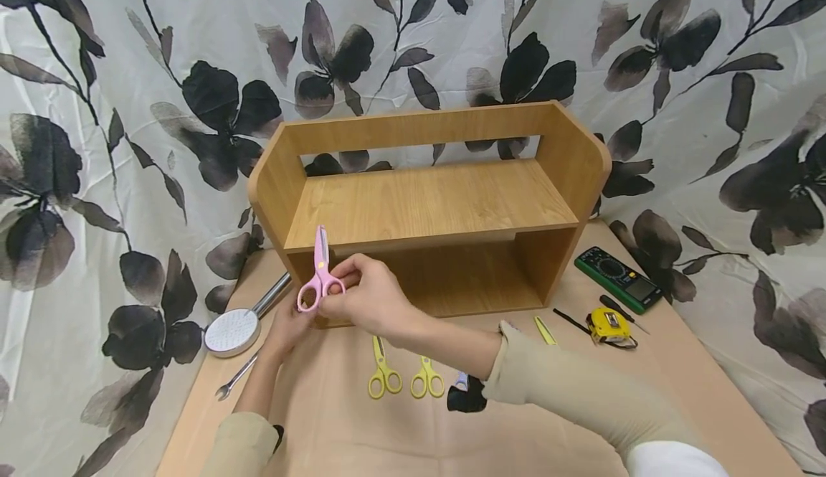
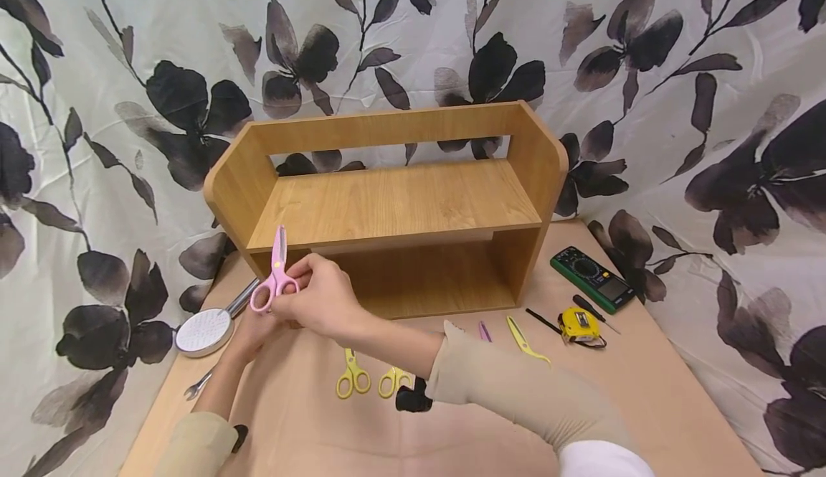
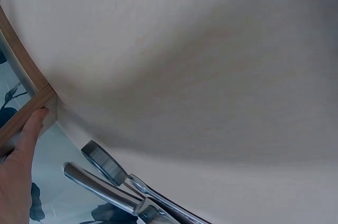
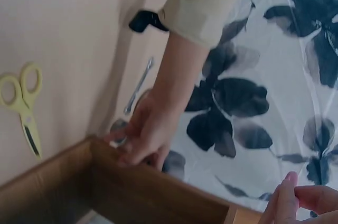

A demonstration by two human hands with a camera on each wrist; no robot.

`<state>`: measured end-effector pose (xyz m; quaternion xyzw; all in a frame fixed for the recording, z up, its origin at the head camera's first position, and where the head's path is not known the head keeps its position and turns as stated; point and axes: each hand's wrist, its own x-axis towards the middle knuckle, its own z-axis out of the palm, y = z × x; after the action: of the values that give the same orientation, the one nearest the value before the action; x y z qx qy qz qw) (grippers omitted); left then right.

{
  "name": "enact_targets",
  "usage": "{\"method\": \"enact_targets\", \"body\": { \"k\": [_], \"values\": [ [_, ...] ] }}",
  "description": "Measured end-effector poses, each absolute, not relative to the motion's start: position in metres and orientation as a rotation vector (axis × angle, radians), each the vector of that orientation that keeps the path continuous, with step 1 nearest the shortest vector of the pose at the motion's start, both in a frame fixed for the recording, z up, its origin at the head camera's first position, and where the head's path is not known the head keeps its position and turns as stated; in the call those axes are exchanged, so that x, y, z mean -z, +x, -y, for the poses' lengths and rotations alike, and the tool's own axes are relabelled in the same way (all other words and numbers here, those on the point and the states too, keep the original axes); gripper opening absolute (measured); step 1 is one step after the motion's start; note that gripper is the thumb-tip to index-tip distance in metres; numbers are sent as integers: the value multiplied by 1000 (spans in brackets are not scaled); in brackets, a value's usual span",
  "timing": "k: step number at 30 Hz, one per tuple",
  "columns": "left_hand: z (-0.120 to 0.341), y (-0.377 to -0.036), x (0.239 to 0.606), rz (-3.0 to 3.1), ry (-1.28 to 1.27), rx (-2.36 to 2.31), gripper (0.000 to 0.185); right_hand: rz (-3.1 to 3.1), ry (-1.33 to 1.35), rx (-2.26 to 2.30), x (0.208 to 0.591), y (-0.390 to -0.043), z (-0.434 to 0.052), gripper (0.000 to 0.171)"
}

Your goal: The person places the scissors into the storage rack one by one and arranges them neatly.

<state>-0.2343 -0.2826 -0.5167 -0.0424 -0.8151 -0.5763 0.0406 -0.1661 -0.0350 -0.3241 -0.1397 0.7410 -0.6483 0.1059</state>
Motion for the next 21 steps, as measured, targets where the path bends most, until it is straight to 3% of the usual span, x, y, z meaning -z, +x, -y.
{"method": "enact_targets", "body": {
  "k": [10,21],
  "values": [
    [282,-236,518,2486,-92,1883,56,-2405,-393,1811,307,-225,64,27],
    [282,-236,517,2487,-91,1888,55,-2496,-287,1667,297,-260,93,25]
  ]
}}
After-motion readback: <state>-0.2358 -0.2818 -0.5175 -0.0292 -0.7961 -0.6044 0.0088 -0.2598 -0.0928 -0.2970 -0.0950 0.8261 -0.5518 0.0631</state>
